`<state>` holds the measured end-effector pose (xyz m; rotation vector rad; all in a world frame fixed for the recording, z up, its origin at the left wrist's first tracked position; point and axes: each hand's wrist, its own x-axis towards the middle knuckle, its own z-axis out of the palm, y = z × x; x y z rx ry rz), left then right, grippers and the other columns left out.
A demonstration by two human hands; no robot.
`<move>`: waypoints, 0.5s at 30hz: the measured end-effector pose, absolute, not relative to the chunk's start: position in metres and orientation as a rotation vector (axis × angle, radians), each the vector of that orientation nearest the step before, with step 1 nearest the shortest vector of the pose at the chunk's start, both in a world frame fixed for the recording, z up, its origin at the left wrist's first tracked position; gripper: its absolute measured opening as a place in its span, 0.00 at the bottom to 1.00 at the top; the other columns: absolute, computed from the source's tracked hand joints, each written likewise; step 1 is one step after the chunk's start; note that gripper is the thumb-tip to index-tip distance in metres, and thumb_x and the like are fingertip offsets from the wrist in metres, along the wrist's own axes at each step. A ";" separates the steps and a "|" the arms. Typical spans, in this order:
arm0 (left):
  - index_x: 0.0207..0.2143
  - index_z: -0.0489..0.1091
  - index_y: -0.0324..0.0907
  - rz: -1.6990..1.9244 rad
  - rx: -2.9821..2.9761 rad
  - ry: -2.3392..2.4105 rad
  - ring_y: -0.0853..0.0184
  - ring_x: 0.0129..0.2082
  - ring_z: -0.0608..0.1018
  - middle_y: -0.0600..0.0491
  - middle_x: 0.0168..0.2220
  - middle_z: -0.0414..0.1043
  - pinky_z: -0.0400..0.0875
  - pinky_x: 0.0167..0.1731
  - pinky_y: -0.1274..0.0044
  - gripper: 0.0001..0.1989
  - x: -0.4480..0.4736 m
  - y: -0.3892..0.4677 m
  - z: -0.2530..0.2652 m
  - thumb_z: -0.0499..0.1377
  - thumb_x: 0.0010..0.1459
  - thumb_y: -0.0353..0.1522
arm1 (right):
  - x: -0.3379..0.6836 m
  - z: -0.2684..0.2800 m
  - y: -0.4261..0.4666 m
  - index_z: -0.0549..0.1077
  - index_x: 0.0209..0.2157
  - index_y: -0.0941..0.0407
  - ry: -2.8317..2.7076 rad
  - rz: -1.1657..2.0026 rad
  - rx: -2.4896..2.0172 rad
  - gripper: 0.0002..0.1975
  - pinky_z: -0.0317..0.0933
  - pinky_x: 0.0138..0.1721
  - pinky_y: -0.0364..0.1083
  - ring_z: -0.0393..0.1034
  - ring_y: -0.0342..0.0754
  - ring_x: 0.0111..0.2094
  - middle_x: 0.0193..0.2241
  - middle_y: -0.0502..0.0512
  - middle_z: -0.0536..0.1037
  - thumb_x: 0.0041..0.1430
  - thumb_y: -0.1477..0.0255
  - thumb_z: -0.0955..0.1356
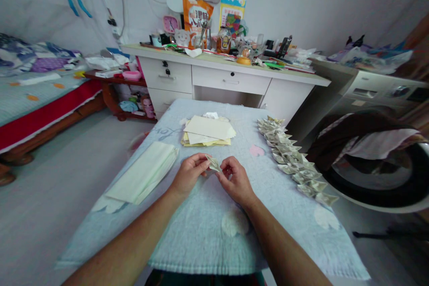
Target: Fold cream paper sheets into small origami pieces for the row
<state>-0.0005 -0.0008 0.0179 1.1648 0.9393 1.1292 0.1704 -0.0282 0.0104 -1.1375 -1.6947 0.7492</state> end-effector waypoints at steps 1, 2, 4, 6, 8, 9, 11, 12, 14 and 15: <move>0.38 0.72 0.38 1.133 1.153 0.944 0.68 0.30 0.75 0.49 0.33 0.76 0.66 0.24 0.80 0.14 -0.001 0.000 0.017 0.63 0.51 0.37 | 0.171 0.013 -0.029 0.65 0.32 0.54 -1.748 0.664 -1.138 0.07 0.56 0.31 0.42 0.61 0.43 0.29 0.29 0.49 0.65 0.52 0.76 0.68; 0.38 0.72 0.38 1.137 1.143 0.947 0.68 0.29 0.75 0.49 0.32 0.76 0.66 0.24 0.80 0.13 -0.001 0.000 0.016 0.63 0.51 0.37 | 0.171 0.015 -0.031 0.65 0.32 0.54 -1.798 0.597 -1.131 0.06 0.56 0.31 0.42 0.61 0.44 0.29 0.29 0.49 0.65 0.53 0.77 0.67; 0.36 0.72 0.38 1.138 1.125 0.955 0.68 0.28 0.75 0.50 0.31 0.75 0.65 0.24 0.80 0.13 -0.001 0.002 0.015 0.63 0.51 0.37 | 0.171 0.019 -0.033 0.66 0.33 0.54 -1.891 0.495 -1.123 0.07 0.56 0.33 0.43 0.61 0.44 0.31 0.31 0.50 0.66 0.54 0.79 0.64; 0.36 0.72 0.38 1.134 1.104 0.972 0.68 0.28 0.75 0.50 0.31 0.75 0.65 0.25 0.80 0.13 -0.001 0.002 0.014 0.64 0.51 0.37 | 0.170 0.022 -0.035 0.67 0.37 0.53 -1.982 0.411 -1.142 0.09 0.56 0.34 0.43 0.62 0.45 0.33 0.33 0.52 0.67 0.56 0.80 0.62; 0.37 0.72 0.38 1.128 1.089 0.982 0.68 0.28 0.75 0.50 0.32 0.76 0.65 0.25 0.79 0.14 -0.001 0.002 0.015 0.64 0.50 0.38 | 0.168 0.024 -0.036 0.68 0.39 0.52 -2.068 0.334 -1.178 0.10 0.57 0.35 0.43 0.63 0.46 0.35 0.34 0.53 0.68 0.59 0.80 0.61; 0.37 0.72 0.39 1.124 1.088 0.979 0.69 0.28 0.75 0.50 0.33 0.76 0.65 0.25 0.79 0.14 -0.001 0.002 0.015 0.64 0.50 0.38 | 0.168 0.026 -0.036 0.68 0.38 0.52 -2.095 0.301 -1.201 0.10 0.57 0.35 0.43 0.63 0.46 0.35 0.34 0.53 0.68 0.59 0.79 0.61; 0.37 0.72 0.39 1.110 1.094 0.961 0.68 0.29 0.76 0.50 0.33 0.76 0.65 0.26 0.79 0.14 -0.001 0.000 0.017 0.64 0.51 0.38 | 0.169 0.031 -0.036 0.68 0.36 0.52 -2.097 0.251 -1.260 0.09 0.57 0.35 0.42 0.64 0.46 0.34 0.34 0.53 0.68 0.60 0.79 0.61; 0.38 0.72 0.39 1.098 1.096 0.949 0.68 0.30 0.76 0.49 0.34 0.76 0.65 0.26 0.79 0.15 -0.002 0.000 0.019 0.64 0.51 0.38 | 0.171 0.034 -0.036 0.68 0.35 0.53 -2.069 0.231 -1.299 0.08 0.56 0.35 0.42 0.64 0.46 0.34 0.33 0.53 0.68 0.60 0.79 0.61; 0.41 0.72 0.39 1.065 1.095 0.924 0.67 0.32 0.76 0.48 0.37 0.77 0.66 0.27 0.79 0.16 -0.002 -0.002 0.021 0.64 0.51 0.38 | 0.180 0.046 -0.037 0.68 0.33 0.54 -1.991 0.202 -1.384 0.07 0.56 0.35 0.43 0.64 0.46 0.34 0.32 0.53 0.69 0.59 0.79 0.61; 0.42 0.71 0.39 1.049 1.094 0.916 0.66 0.33 0.77 0.47 0.39 0.77 0.66 0.27 0.78 0.17 -0.002 -0.002 0.021 0.63 0.51 0.37 | 0.187 0.054 -0.038 0.68 0.32 0.54 -1.964 0.187 -1.430 0.08 0.56 0.34 0.43 0.64 0.46 0.32 0.31 0.53 0.69 0.57 0.80 0.61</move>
